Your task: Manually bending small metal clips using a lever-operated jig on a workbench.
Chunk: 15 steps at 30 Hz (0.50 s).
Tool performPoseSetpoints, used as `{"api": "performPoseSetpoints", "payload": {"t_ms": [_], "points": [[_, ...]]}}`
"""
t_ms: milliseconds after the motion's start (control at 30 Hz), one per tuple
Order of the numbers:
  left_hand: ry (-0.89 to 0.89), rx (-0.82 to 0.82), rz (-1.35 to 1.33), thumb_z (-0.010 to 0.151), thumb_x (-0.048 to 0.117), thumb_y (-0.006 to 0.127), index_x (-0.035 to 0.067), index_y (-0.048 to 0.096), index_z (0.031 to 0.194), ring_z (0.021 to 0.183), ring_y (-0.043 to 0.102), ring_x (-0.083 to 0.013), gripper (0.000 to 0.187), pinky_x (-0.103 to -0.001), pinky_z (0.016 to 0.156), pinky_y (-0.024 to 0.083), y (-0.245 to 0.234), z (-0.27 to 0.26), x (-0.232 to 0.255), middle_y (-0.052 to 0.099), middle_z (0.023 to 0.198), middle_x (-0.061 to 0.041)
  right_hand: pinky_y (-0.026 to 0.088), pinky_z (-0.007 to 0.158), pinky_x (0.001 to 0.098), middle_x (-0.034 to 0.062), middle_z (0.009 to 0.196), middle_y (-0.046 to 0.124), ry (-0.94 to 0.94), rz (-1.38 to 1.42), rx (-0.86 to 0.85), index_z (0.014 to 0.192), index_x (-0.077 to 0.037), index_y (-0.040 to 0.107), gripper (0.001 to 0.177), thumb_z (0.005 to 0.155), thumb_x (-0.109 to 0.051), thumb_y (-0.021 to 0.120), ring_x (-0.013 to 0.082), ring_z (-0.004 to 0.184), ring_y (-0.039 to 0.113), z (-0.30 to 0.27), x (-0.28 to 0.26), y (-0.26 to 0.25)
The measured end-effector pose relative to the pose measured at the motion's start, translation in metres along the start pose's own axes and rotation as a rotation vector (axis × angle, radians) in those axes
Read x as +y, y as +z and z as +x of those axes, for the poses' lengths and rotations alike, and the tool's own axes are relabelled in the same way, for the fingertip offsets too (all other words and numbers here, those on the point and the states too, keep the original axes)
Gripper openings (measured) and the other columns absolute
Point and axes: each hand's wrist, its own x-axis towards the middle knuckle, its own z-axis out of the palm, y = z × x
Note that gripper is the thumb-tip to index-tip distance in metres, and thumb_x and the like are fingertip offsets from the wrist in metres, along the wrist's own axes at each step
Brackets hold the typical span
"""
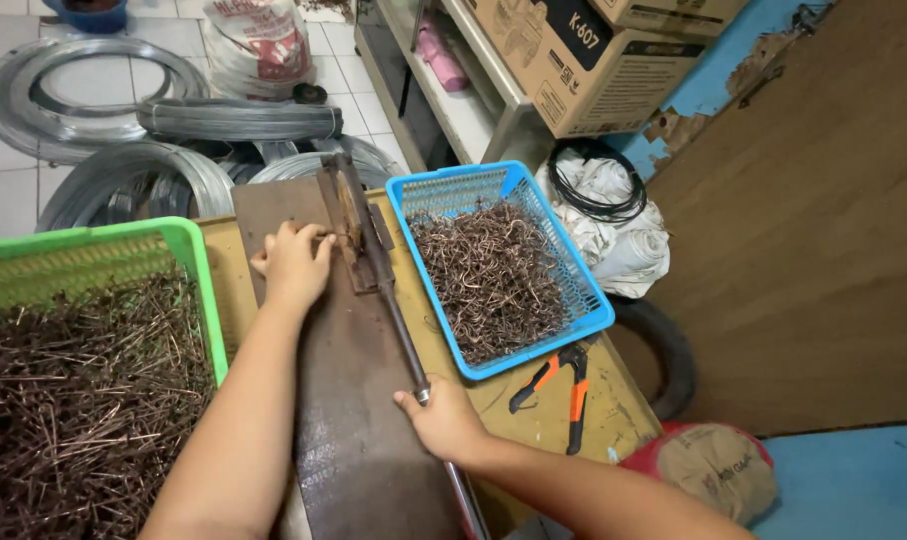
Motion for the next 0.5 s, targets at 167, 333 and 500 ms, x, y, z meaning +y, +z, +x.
{"api": "performPoseSetpoints", "payload": {"t_ms": [167,333,500], "points": [[0.019,0.036,-0.031,0.104,0.045,0.065,0.034,0.082,0.113,0.128,0.052,-0.0377,0.022,-0.055,0.1,0.028,-0.001,0.0,-0.001,0.065,0.129,-0.005,0.051,0.073,0.0373,0.0019,0.083,0.069,0.012,0.007,-0.018,0.093,-0.015,0.066,0.031,0.104,-0.042,0.075,0.0214,0.078,0.067,-0.007,-0.009,-0.005],[0.041,0.064,-0.071,0.102,0.038,0.07,0.03,0.084,0.109,0.125,0.053,-0.035,0.018,-0.057,0.104,0.028,-0.001,0.001,-0.001,0.066,0.128,-0.003,0.049,0.072,0.0381,0.0011,0.079,0.066,-0.01,0.0,-0.009,0.088,-0.016,0.062,0.035,0.104,-0.044,0.076,0.0217,0.076,0.066,-0.004,-0.003,-0.003],[0.037,0.088,-0.054,0.102,0.037,0.07,0.033,0.084,0.104,0.123,0.054,-0.0349,0.015,-0.056,0.1,0.029,0.003,0.005,-0.003,0.066,0.122,-0.002,0.052,0.053,0.0353,-0.0011,0.069,0.064,0.056,0.083,-0.12,0.094,-0.016,0.054,0.032,0.11,-0.037,0.073,0.0179,0.05,0.066,-0.019,-0.024,-0.019]]}}
